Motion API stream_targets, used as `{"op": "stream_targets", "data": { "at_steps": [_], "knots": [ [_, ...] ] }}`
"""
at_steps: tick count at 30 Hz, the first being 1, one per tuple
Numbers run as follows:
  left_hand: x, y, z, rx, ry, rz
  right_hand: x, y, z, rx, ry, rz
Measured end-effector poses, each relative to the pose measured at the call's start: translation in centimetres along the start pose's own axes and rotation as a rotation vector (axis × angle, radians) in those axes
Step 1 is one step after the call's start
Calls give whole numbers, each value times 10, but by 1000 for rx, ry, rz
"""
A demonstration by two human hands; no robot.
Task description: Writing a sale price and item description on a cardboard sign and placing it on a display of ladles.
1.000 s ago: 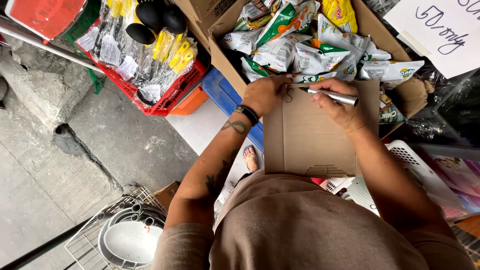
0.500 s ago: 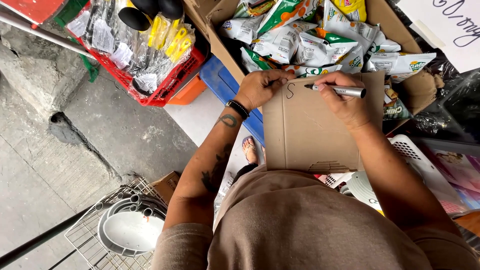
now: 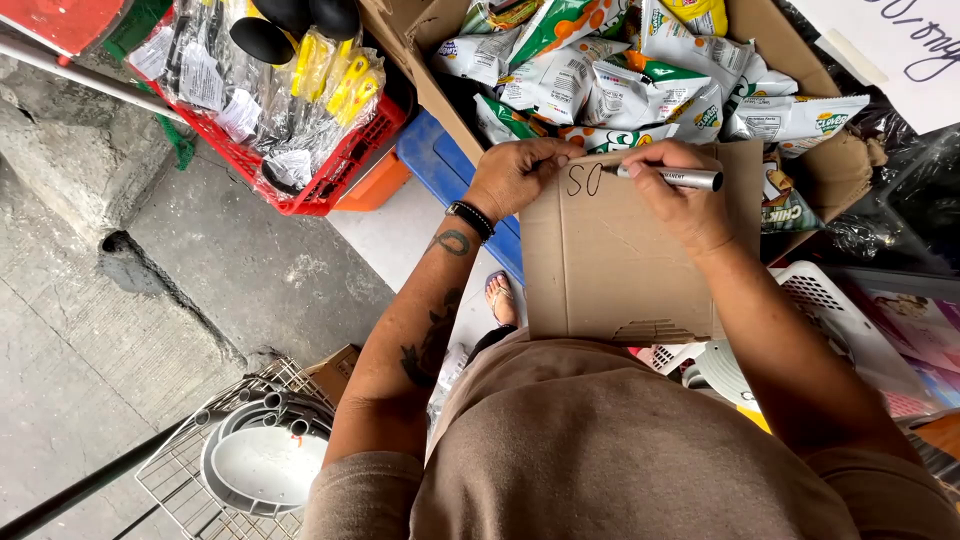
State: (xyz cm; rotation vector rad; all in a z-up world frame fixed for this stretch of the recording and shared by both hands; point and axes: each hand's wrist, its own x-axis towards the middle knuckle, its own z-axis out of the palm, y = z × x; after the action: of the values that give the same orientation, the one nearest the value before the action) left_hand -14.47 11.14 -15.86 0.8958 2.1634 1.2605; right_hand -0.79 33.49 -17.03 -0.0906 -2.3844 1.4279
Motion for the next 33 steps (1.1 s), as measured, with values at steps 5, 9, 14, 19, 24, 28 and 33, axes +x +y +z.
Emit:
{"op": "stream_targets", "data": {
  "at_steps": [5,9,14,19,24,28,33],
  "knots": [
    [0,1,1,12,-11,-15,-9,-8,-6,26,-60,97],
    [1,1,-1,20,-26,-34,-4,-3,-14,54,7,139],
    [1,4,-4,12,-38,-35,2,-17,-16,24,5,111],
    [4,-5,1,19,-33,-34,-4,-4,-13,1,4,62],
    [5,-8,3,48,-32,-45,-8,-12,-25,29,-61,116],
    [4,-6,2,34,-29,-27,-6,-14,-28,91,40,180],
    [5,-6,4,34,-11,-20,-3,-20,-26,4,33,147]
  ]
}}
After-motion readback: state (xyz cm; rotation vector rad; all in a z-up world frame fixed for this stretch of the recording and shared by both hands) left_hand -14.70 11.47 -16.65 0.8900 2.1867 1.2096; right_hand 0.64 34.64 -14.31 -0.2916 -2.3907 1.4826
